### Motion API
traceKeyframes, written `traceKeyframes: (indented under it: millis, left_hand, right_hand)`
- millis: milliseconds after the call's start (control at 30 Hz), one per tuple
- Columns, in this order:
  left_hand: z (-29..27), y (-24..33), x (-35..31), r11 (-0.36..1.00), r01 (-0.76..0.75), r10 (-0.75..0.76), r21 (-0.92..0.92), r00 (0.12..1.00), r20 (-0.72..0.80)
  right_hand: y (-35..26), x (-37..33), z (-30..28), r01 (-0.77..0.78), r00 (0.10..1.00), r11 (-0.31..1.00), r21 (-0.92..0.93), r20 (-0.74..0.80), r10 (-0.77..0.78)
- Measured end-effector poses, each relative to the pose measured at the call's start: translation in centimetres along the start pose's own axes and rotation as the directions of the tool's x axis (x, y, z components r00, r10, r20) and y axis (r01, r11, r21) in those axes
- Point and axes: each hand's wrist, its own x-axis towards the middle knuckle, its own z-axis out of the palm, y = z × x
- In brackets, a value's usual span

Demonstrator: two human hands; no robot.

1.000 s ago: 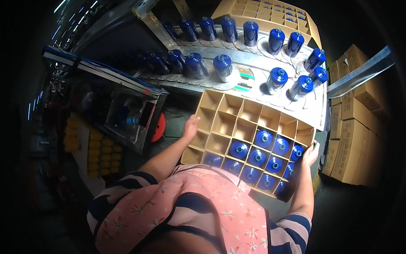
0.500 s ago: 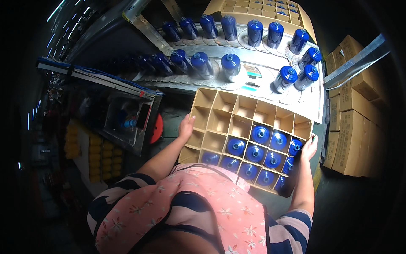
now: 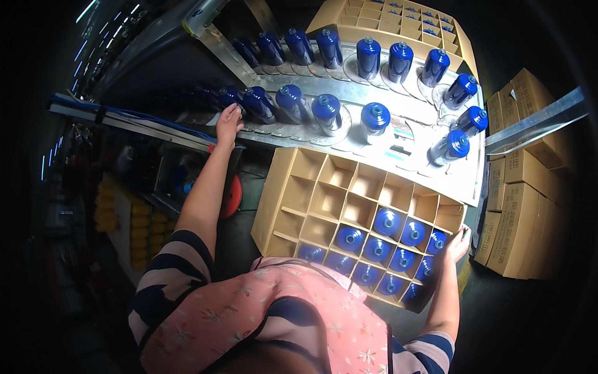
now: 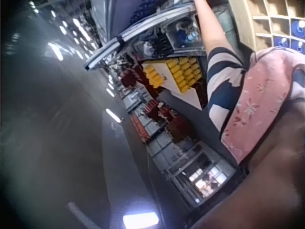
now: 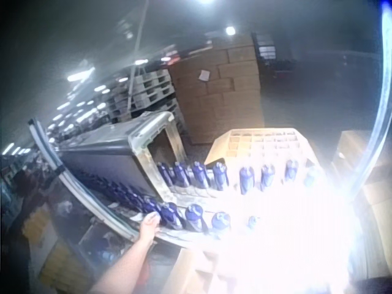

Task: The person places a cardboard box on a conveyor and opens it. They then pick up blue bottles from the conveyor belt and place them one by one into the compartments of the box until it is full.

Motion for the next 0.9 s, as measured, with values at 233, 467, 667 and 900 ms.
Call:
traceKeyframes:
  millis: [233,467,667,900]
  left_hand:
    - [8.0,-0.3,5.3,0.922,-0.155,0.198,0.356,0.976,-0.087]
    - [12.8,0.5,0.6,0.879,-0.342,0.391,0.331,0.915,-0.093]
    - [16.2,1.7,-2.5,0.884,-0.359,0.404,0.299,0.909,-0.101]
    - [19.9,2.0,-5.0,0.863,-0.407,0.441,0.299,0.896,-0.056]
  right_hand:
    - [3.1,0.4,-1.8,-0.003,1.0,0.997,0.074,0.008,0.002]
    - [6.5,1.7,-4.0,0.058,0.998,0.997,-0.041,-0.021,-0.059]
    - [11.9,3.3,-6.5,0.146,0.986,0.986,0.082,0.075,-0.152]
    - [17.5,6.8,-5.2,0.196,0.98,0.979,-0.054,0.032,-0.194]
